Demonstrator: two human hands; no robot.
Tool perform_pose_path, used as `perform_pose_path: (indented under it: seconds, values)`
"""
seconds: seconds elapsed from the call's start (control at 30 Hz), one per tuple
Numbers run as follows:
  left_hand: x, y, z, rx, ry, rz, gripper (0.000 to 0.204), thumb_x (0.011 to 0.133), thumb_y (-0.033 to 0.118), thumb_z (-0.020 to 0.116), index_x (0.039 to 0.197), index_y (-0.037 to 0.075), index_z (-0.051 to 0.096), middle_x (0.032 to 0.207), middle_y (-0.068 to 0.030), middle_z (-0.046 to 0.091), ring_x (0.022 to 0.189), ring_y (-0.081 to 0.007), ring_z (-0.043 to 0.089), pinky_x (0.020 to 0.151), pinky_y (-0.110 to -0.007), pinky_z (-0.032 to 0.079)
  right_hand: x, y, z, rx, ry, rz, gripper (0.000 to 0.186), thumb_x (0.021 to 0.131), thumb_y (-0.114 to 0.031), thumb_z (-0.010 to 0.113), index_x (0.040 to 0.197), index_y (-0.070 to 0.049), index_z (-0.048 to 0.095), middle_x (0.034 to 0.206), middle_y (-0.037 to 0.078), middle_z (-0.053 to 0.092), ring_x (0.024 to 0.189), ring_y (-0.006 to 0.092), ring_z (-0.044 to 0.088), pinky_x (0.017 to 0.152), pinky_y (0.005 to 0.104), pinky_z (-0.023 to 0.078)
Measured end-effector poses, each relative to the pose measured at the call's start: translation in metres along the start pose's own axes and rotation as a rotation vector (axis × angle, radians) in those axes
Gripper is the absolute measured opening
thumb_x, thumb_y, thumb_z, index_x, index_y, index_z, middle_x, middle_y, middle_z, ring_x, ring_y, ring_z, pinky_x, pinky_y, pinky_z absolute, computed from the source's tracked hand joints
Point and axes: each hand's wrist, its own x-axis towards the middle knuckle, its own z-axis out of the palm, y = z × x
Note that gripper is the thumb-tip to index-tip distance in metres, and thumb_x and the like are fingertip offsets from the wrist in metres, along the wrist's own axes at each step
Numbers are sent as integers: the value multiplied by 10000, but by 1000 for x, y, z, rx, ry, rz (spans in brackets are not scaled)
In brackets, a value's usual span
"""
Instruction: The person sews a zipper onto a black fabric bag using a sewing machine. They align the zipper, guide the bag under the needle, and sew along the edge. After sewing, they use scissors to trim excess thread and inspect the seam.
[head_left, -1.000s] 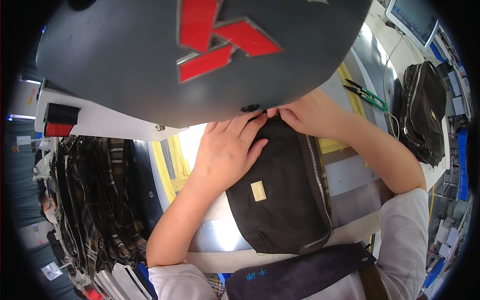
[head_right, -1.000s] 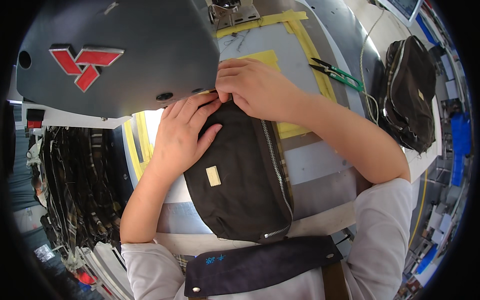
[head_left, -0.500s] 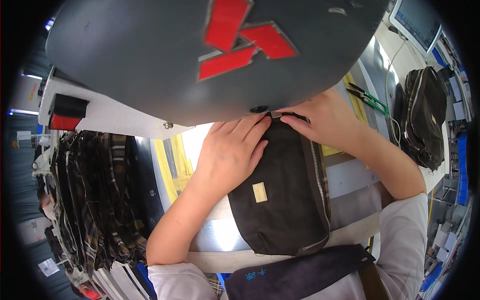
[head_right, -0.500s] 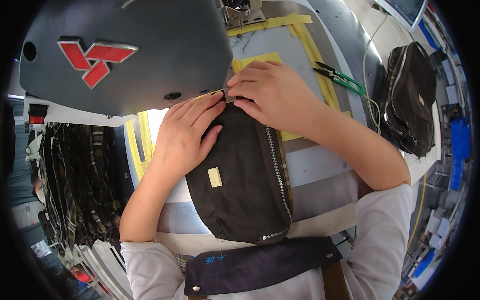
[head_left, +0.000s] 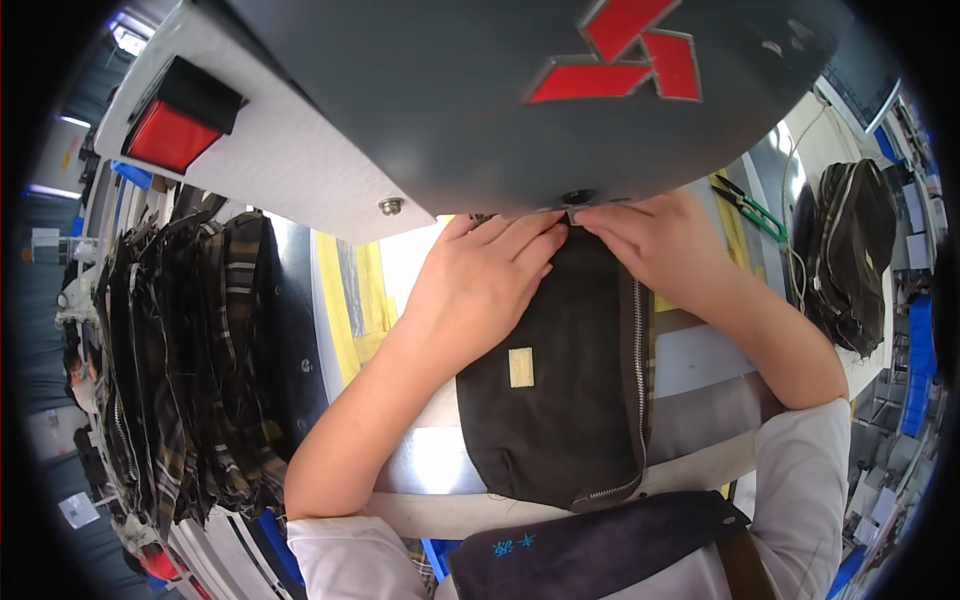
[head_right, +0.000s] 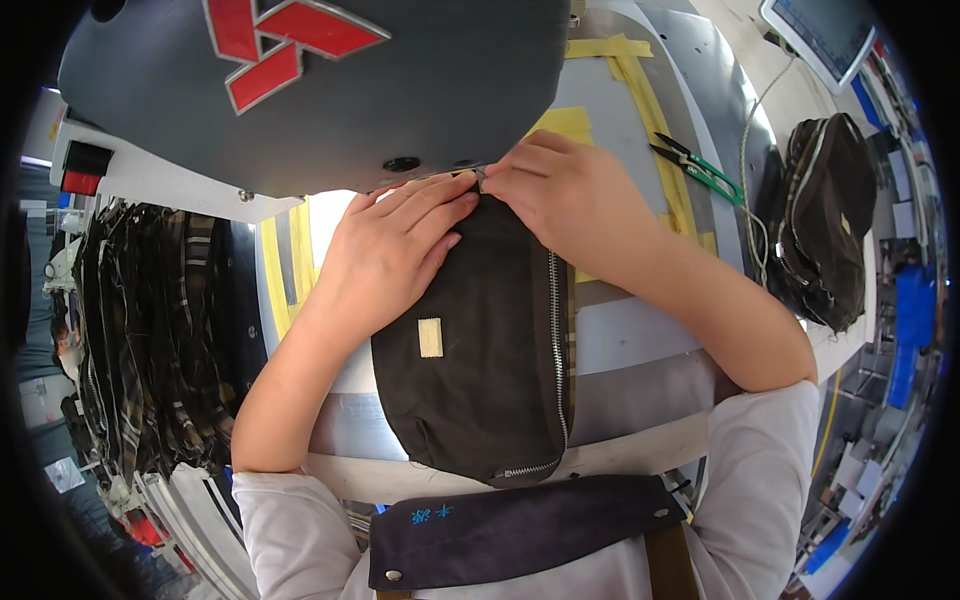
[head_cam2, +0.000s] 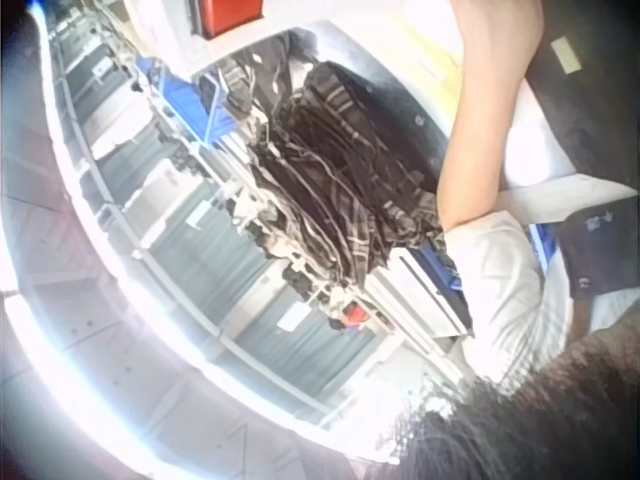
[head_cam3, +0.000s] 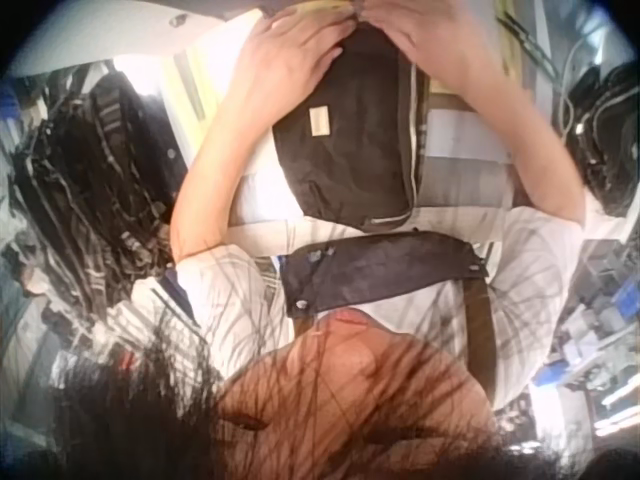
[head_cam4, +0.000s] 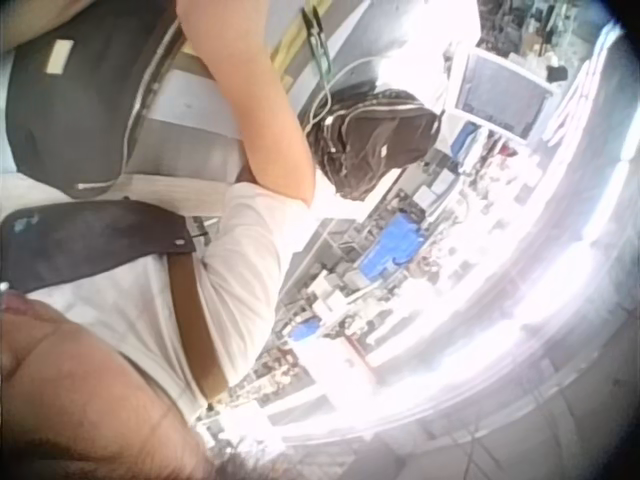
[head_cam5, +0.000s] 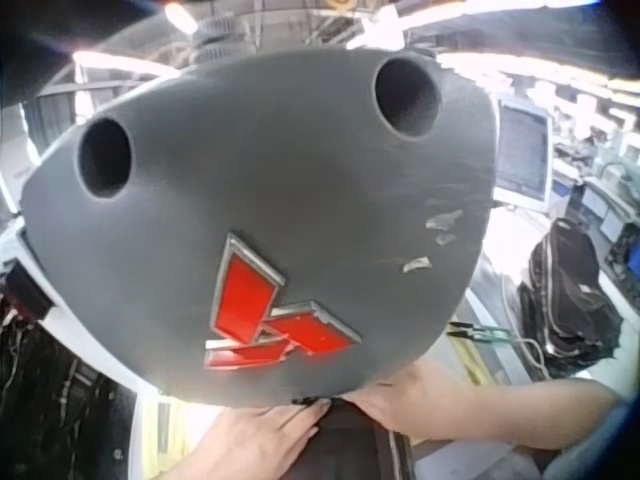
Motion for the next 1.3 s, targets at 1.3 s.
perform_pose_path:
  seconds: [1.3]
  values:
    - [1, -5, 0, -152, -42, -79, 380, 746, 86, 694, 1118, 47, 624, 1211, -66, 618, 1048, -283, 615, 901, -386, 485, -9, -10, -7, -231, -200, -163, 276, 774, -121, 591, 1026, -6, 601, 1179, 123, 605, 1073, 221, 594, 902, 326, 512]
